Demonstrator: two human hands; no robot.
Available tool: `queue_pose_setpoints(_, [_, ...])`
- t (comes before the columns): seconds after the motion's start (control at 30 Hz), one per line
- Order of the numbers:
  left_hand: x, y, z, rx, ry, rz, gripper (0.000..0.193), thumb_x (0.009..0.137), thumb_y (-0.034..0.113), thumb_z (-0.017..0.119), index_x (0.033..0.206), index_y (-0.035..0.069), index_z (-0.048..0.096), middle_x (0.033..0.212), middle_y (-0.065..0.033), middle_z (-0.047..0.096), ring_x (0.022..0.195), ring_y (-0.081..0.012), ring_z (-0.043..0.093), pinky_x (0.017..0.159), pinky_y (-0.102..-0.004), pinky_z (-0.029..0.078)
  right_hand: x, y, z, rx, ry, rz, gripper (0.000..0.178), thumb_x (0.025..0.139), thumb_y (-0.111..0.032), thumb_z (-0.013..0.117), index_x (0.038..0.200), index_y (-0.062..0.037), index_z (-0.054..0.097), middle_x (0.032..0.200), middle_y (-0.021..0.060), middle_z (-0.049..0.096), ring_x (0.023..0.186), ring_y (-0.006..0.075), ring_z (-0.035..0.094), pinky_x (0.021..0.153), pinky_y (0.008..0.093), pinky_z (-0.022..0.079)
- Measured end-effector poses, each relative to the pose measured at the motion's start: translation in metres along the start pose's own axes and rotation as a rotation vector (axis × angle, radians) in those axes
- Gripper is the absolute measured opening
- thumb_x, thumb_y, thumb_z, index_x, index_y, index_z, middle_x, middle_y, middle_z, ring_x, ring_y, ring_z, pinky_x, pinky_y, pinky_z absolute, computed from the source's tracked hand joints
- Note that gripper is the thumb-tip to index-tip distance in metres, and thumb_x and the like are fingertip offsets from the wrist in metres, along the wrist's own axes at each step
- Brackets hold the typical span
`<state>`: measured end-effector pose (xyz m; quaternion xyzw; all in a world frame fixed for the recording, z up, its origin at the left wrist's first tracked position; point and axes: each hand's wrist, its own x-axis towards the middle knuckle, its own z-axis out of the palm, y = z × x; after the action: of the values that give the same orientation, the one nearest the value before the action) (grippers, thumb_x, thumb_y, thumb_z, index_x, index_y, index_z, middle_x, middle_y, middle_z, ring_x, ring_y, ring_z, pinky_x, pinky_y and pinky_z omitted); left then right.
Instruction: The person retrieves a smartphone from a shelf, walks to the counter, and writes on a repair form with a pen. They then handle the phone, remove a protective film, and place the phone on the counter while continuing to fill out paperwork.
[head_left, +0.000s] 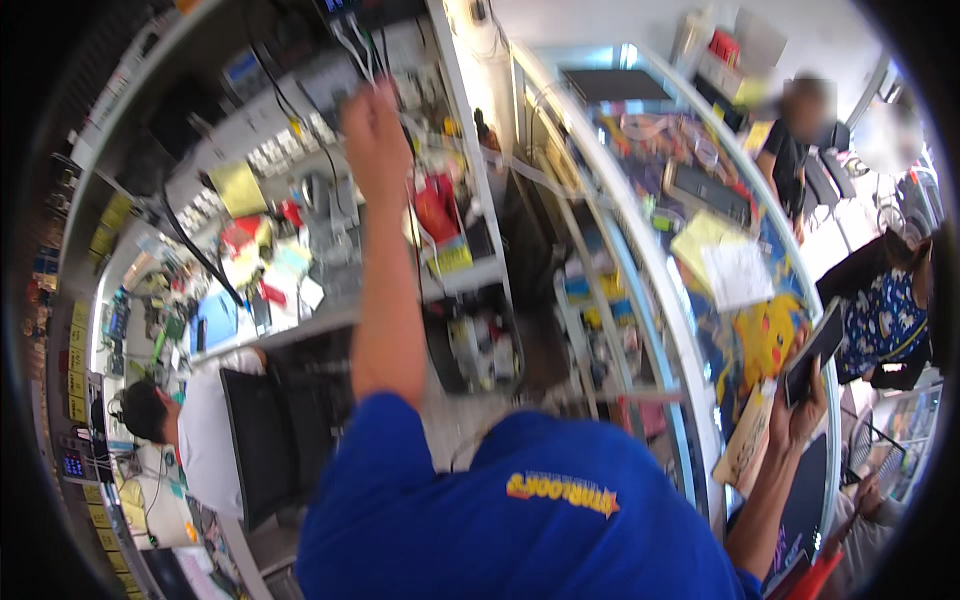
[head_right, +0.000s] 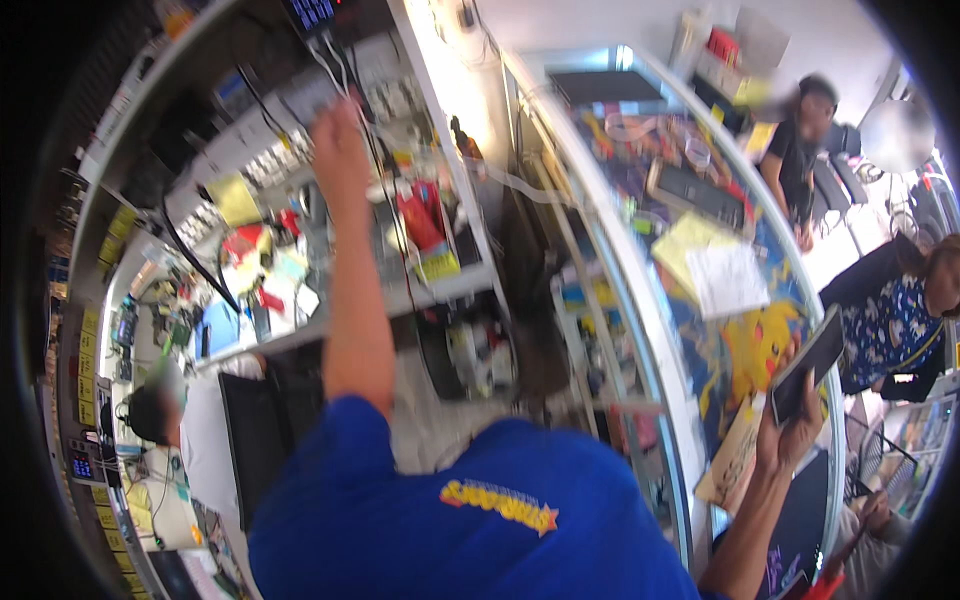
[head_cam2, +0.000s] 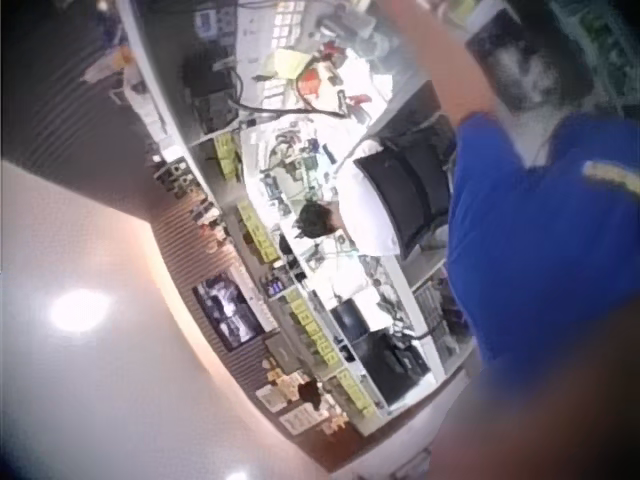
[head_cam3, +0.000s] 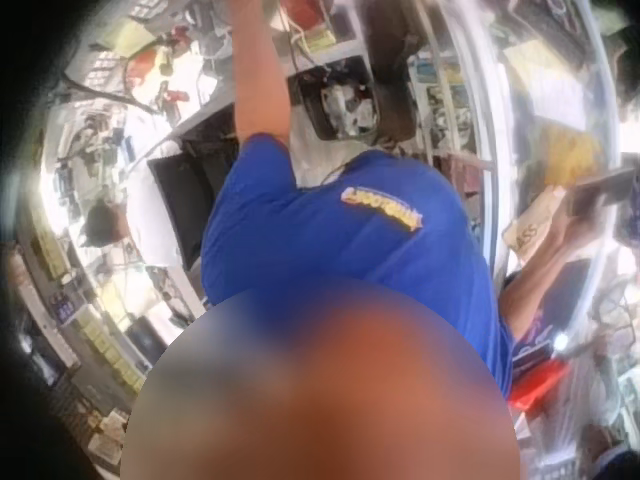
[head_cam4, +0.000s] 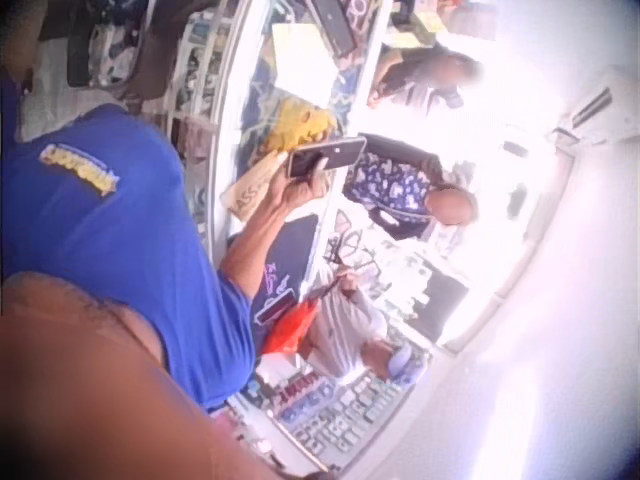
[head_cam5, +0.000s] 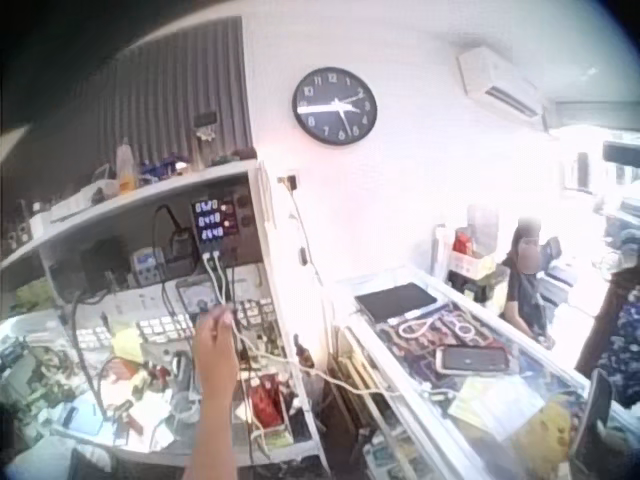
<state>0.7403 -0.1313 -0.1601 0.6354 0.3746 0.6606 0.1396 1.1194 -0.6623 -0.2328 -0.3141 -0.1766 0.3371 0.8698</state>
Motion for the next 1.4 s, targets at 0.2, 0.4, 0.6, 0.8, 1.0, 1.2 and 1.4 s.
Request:
queue_pose_setpoints(0.2, [0.102,-0.021,-0.017,0.625,-0.193,0.236,0.031,0.096,0.034,0.072,0.106,0.005,0.074,0.104,-0.018,0.077,0.098,-0.0384,0.073,0.089,-0.0477,0.056,0.007,0.03,0.047,0.231,-0.102,0.189,0.073,0.111,-0.033,0.057,0.163,0.0073,0.026,0.162,0.0297,0.038,0.14,0.0386,0.051,0.121,0.0509,0.044])
queue_pose_setpoints(0.4, [0.089,-0.032,-0.016,0.677,-0.307,0.198,0.033,0.099,0.033,0.062,0.102,0.003,0.075,0.1,-0.0215,0.076,0.098,-0.0423,0.071,0.088,-0.0483,0.055,0.013,0.052,0.066,0.141,-0.073,0.282,0.07,0.109,-0.041,0.059,0.157,0.0048,0.037,0.143,0.0252,0.048,0.122,0.0333,0.056,0.111,0.0487,0.049])
queue_pose_setpoints(0.6, [0.029,-0.001,-0.043,0.376,-0.462,-0.081,0.041,0.102,0.038,0.064,0.109,-0.001,0.072,0.094,-0.0228,0.073,0.093,-0.0386,0.071,0.084,-0.0451,0.053,0.019,0.069,0.078,0.037,-0.11,0.325,0.067,0.111,-0.042,0.054,0.156,0.004,0.038,0.14,0.026,0.048,0.118,0.0313,0.056,0.106,0.0466,0.052])
queue_pose_setpoints(0.8, [-0.008,-0.034,-0.066,0.408,-0.646,-0.196,0.044,0.104,0.046,0.066,0.115,0.006,0.076,0.091,-0.0086,0.072,0.09,-0.0178,0.066,0.086,-0.0349,0.052,0.018,0.072,0.085,-0.054,-0.117,0.318,0.069,0.111,-0.042,0.052,0.16,0.0031,0.033,0.132,0.0249,0.055,0.11,0.0295,0.059,0.099,0.0435,0.054])
queue_pose_setpoints(1.0, [-0.01,-0.024,-0.078,0.316,-0.672,-0.276,0.045,0.103,0.043,0.067,0.116,0.001,0.073,0.091,-0.0142,0.074,0.084,-0.0259,0.069,0.081,-0.0388,0.053,0.025,0.074,0.118,-0.182,-0.137,0.325,0.072,0.11,-0.036,0.056,0.164,0.0033,0.028,0.124,0.0213,0.061,0.101,0.0249,0.063,0.091,0.0392,0.056])
queue_pose_setpoints(1.2, [0.008,0.011,-0.051,0.196,-0.626,-0.252,0.039,0.102,0.037,0.071,0.113,-0.001,0.073,0.089,-0.0114,0.074,0.078,-0.0202,0.065,0.075,-0.035,0.052,0.05,0.093,0.176,-0.406,-0.11,0.413,0.064,0.099,-0.038,0.072,0.143,0.0056,0.054,0.116,0.018,0.074,0.098,0.0246,0.075,0.092,0.04,0.062])
queue_pose_setpoints(1.4, [0.04,0.05,-0.048,0.092,-0.649,-0.14,0.037,0.103,0.038,0.07,0.108,0.002,0.076,0.091,-0.0026,0.075,0.085,-0.0091,0.063,0.083,-0.0274,0.049,0.09,0.144,0.263,-0.262,-0.432,0.512,0.064,0.104,-0.046,0.066,0.144,0.0026,0.055,0.134,0.0214,0.068,0.124,0.0305,0.068,0.114,0.0441,0.051])
